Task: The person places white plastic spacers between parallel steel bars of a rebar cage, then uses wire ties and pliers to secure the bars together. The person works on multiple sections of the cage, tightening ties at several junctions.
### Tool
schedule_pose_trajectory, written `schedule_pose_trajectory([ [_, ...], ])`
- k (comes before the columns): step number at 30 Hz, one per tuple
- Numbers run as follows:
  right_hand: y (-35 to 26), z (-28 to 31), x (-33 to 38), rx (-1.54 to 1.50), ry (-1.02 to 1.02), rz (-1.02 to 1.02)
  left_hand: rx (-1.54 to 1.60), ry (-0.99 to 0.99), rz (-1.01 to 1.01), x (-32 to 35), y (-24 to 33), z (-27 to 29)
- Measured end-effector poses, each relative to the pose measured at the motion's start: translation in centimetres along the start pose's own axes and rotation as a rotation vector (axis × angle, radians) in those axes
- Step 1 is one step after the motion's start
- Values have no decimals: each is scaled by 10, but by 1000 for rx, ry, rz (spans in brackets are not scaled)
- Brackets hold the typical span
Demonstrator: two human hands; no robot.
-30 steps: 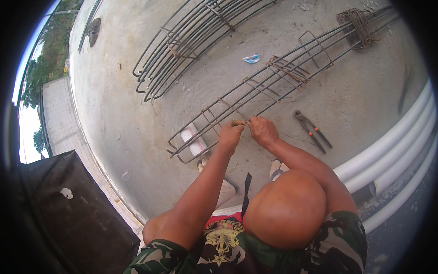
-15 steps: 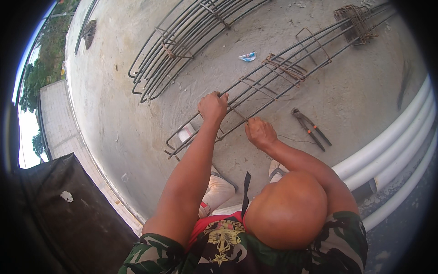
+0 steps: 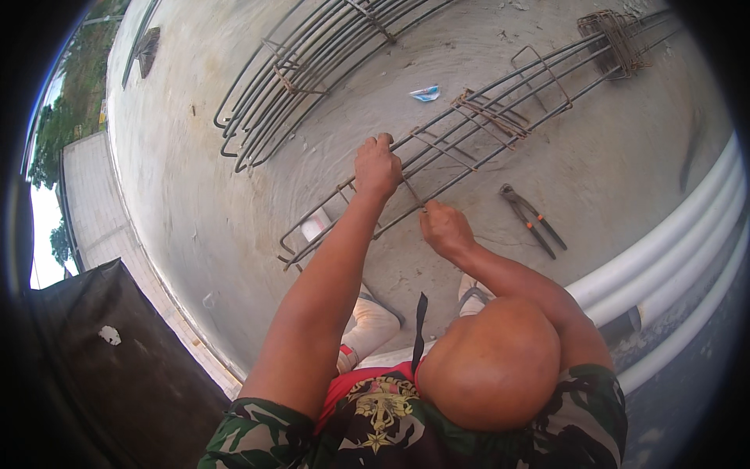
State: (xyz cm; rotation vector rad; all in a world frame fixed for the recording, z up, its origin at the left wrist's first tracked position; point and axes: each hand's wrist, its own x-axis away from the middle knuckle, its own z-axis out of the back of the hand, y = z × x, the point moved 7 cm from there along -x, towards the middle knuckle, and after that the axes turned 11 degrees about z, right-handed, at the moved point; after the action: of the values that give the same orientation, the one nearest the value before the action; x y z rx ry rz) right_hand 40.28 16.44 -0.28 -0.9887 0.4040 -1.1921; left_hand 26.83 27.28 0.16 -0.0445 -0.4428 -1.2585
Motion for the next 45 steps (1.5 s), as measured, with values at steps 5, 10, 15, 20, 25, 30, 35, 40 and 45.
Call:
schedule_pose_trajectory([
  [5, 6, -5, -2, -131, 59, -58, 65, -5, -67, -5, -1, 4],
  [10, 15, -3, -2, -207, 77, -124, 130, -47, 222, 45, -13, 18],
  [15, 16, -5, -3, -172, 73, -57, -29, -201, 196, 72, -4, 5],
  [20, 16, -6, -4, -134, 28, -56, 74, -473, 437, 84, -29, -39],
  [25, 13, -4, -10, -75, -25, -13, 401, -709, 412, 65, -31, -80],
  [30, 20, -8, -14, -247, -178, -159, 383, -668, 337, 57, -29, -96],
  [35, 21, -1, -19, -367, -314, -229, 652, -635, 230, 64, -35, -97],
  [40, 23, -1, -9, -533, -279, -429, 754, -805, 252, 71, -27, -76],
  [45, 21, -4, -4, -525, -229, -484, 766, -858, 222, 72, -30, -72],
])
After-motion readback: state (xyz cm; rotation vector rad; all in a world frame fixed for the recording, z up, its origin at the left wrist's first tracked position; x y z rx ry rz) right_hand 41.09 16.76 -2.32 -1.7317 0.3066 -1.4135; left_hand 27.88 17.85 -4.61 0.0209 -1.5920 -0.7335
